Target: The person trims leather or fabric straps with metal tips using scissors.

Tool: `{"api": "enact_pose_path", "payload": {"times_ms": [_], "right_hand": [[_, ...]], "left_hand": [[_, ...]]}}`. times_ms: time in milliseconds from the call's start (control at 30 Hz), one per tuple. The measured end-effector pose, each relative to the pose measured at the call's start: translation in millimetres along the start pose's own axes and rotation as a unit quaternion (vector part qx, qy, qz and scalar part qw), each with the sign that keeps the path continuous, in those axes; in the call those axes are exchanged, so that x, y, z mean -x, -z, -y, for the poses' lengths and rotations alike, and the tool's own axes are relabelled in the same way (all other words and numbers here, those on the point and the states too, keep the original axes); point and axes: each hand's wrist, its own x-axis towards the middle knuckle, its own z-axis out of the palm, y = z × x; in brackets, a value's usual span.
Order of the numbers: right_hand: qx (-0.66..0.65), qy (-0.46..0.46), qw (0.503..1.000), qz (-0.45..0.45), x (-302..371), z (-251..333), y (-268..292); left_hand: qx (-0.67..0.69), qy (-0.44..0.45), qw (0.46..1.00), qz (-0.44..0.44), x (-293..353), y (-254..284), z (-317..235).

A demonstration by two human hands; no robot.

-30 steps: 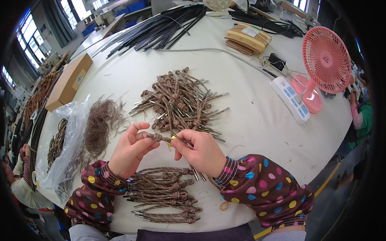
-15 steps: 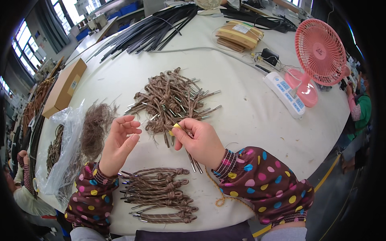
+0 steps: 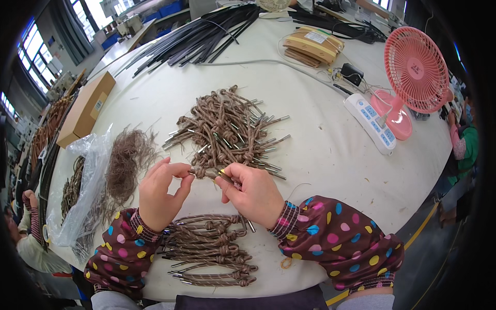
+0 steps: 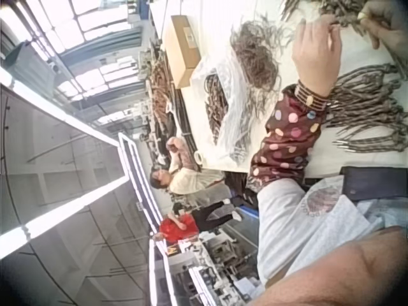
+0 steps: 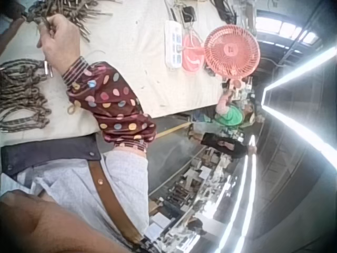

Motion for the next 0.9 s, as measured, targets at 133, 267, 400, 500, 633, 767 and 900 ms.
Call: {"api": "enact_pose_path", "payload": {"times_ms": [133,267,400,500,633,767,900], "right_hand": [[-0.008,-0.023,1.0,0.004,0,0,1],[-0.038,-0.011,0.998,0.041,-1,-3,0],[-0.181,-0.073,0.972,0.134,-3,-4,5],[-0.234,-0.124,0.949,0.173,-4,-1,9],[-0.219,-0.118,0.95,0.191,-8,-8,11],[0.141,0.136,0.981,0.001,-2,5,18],[0.339,0.23,0.911,-0.042,2,34,23]], "left_hand": [[-0.176,-0.213,0.959,-0.057,-5,-1,8],[-0.197,-0.229,0.95,-0.074,-7,2,3],[-0.196,-0.235,0.949,-0.08,-10,1,5],[-0.073,-0.159,0.982,-0.076,-4,-3,5],[0.042,-0.054,0.997,-0.035,4,-6,5],[-0.013,-0.095,0.994,-0.043,1,-3,6],[-0.032,-0.138,0.988,-0.053,-2,-3,8]]}}
